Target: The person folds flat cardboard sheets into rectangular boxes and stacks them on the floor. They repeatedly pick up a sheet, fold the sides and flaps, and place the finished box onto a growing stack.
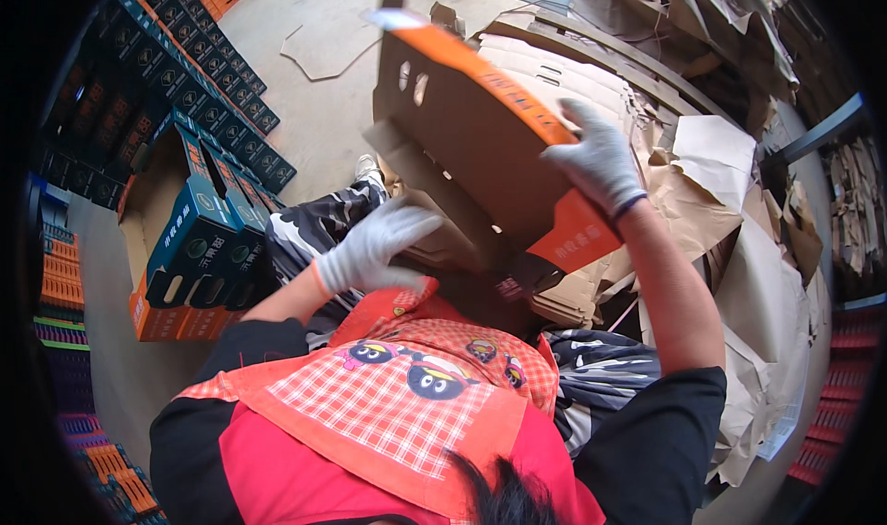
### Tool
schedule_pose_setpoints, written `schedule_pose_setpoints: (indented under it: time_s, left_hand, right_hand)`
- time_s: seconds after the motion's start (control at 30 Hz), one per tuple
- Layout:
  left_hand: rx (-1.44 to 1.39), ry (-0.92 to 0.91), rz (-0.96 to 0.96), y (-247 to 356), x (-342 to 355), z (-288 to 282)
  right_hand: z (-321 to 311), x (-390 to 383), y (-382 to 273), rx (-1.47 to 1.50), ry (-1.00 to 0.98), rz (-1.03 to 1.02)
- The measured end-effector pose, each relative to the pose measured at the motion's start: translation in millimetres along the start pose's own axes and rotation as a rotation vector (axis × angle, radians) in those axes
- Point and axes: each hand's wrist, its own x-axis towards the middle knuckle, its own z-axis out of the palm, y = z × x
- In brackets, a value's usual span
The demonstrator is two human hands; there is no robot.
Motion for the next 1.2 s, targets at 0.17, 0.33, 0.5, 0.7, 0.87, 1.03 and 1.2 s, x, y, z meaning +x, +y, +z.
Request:
schedule_pose_setpoints:
  time_s: [0.17, 0.33, 0.5, 0.7, 0.87, 1.03, 1.2]
  left_hand:
    - [0.222, 0.155, -0.078, 31, -45, -16]
    - [0.100, 0.168, -0.021, 32, 42, 5]
    - [-0.098, 0.351, 0.166, 60, 121, 50]
    - [-0.310, 0.553, 0.167, 73, 152, 87]
    - [-0.303, 0.498, -0.127, 73, 144, 111]
    - [-0.561, 0.423, -0.240, 80, 141, 113]
    - [-0.892, 0.096, -0.286, 80, 133, 96]
  right_hand:
    - [-22, -35, 121, 1.136, -0.203, 0.689]
    - [107, -114, 211, 0.056, -0.444, 0.723]
    - [44, -97, 176, 0.043, 0.342, 0.268]
    - [-26, -103, 10, 0.055, 0.037, -0.117]
    - [-20, -81, -37, -0.139, -0.101, 0.004]
    - [2, -47, -28, -0.318, -0.232, -0.184]
    - [55, -23, -39, -0.478, -0.284, -0.615]
